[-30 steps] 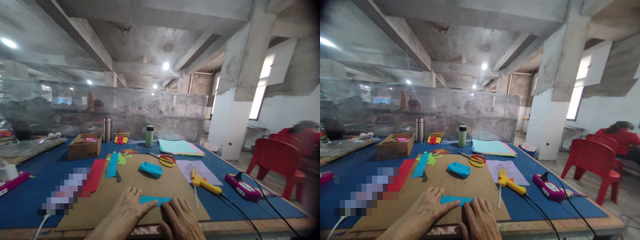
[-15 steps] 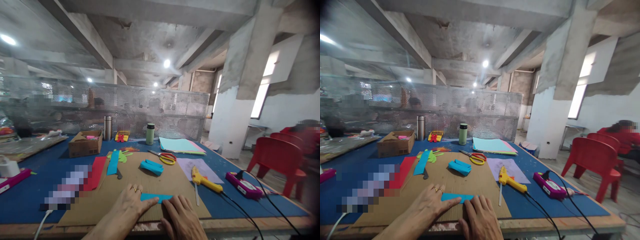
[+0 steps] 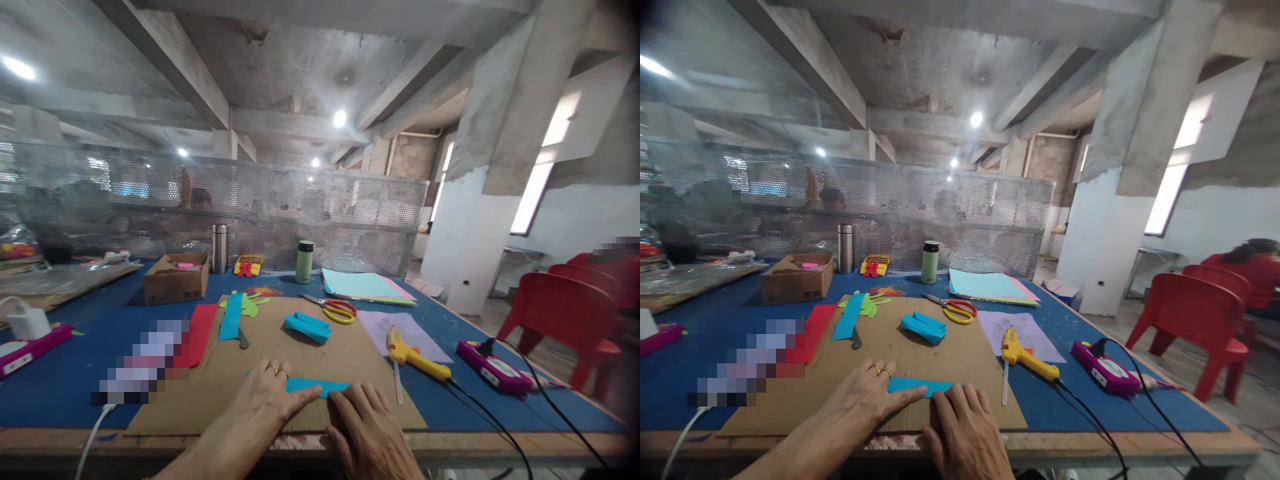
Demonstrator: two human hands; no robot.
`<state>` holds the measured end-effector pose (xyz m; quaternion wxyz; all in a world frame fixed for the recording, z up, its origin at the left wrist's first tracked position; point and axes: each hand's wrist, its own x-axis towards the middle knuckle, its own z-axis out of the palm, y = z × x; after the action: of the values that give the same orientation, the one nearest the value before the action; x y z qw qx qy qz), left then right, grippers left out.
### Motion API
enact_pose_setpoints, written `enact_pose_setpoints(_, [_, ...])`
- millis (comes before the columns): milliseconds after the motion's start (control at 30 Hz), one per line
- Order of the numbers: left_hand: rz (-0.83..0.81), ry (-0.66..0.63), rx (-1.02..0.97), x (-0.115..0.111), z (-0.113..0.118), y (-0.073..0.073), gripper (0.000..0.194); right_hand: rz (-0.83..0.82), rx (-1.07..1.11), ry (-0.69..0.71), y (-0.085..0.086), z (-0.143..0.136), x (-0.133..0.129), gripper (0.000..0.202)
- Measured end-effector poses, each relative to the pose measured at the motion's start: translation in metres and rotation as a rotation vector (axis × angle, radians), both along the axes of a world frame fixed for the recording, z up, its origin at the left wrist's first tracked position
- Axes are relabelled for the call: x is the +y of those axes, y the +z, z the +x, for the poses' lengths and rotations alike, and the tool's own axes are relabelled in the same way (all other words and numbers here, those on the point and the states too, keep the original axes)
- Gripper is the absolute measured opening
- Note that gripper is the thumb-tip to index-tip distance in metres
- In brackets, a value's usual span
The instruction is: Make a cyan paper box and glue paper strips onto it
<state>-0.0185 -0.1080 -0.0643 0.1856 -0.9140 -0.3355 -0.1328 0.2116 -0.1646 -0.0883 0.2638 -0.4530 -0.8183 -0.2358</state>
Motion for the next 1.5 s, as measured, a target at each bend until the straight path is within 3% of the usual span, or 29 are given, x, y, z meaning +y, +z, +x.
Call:
enact_pose_setpoints(767, [-0.028, 0.033, 0.023, -0.008, -0.002, 0.009, 0.05, -0.068, 0.038, -0.003, 0.001, -0.002, -0.001, 0.021])
enact_pose_setpoints(1167, [-0.016, -0.01, -0.073, -0.006, -0.003, 0.001, 0.048, -0.089, 0.042, -0.001, 0.003, -0.004, -0.003, 0.018])
enact_pose_setpoints(1500, [0.006, -0.018, 0.0, 0.002, 0.0, -0.001, 0.049, 0.025, -0.022, 0.008, -0.001, 0.004, 0.004, 0.02])
